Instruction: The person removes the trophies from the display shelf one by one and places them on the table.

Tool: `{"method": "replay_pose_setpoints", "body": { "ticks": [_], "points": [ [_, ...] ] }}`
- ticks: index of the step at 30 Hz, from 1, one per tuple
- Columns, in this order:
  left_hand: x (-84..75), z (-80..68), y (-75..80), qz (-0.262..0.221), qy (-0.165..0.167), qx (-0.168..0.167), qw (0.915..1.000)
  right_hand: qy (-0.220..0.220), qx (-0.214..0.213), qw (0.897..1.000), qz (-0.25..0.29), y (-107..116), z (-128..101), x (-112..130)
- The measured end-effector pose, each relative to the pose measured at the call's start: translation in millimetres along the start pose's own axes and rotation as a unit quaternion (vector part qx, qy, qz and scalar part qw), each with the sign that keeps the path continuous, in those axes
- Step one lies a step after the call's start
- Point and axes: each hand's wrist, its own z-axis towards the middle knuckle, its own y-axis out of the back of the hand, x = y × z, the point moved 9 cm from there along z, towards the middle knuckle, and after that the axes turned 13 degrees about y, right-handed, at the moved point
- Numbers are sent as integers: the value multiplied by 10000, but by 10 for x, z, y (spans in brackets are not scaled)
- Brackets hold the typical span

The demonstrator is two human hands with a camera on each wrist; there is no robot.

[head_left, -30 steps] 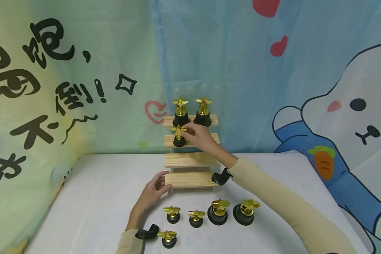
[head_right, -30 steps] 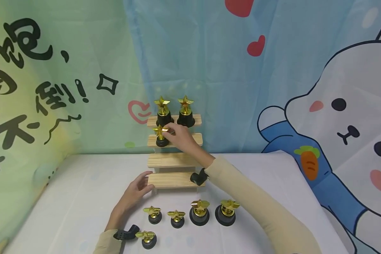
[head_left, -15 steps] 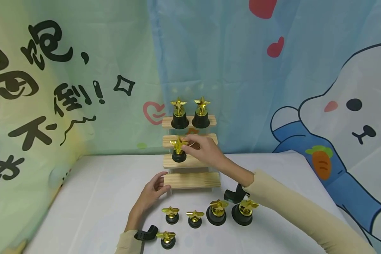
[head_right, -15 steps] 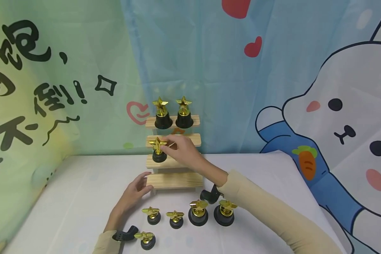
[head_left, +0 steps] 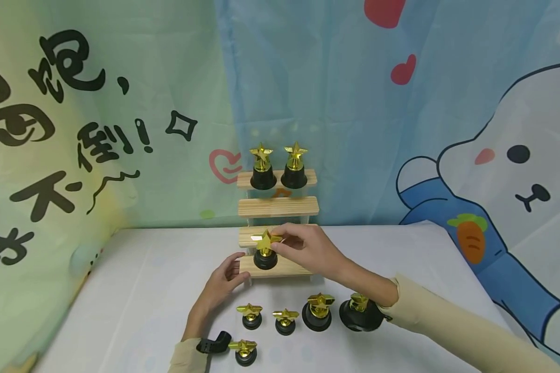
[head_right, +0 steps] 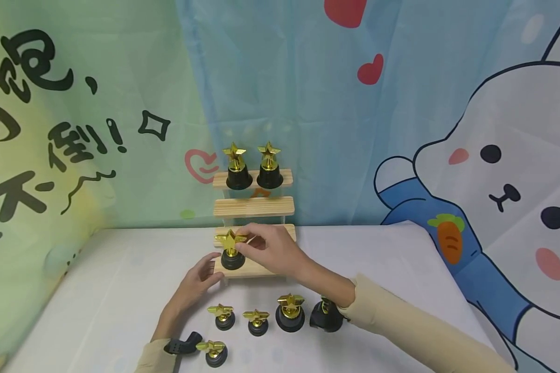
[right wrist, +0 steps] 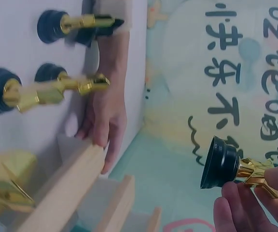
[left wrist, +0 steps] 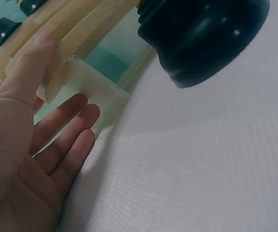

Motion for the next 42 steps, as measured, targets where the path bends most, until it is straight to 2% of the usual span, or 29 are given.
{"method": "replay_pose_setpoints", "body": {
  "ticks": [18,26,32,42],
  "points": [
    [39,27,0,-85,-78,-78,9999,393,311,9987,-54,-136,-569,229],
    [-7,-1,-1,-69,-64,-130,9999,725,387,9964,186,-237,-750,309],
    [-14,-11,0,-51,-27,-111,9999,993,433,9939,209,-348,-856,297],
    [-5,1,-2,35,-118,-19,9999,1165,736,9903,193,-606,-1039,186]
  ]
}}
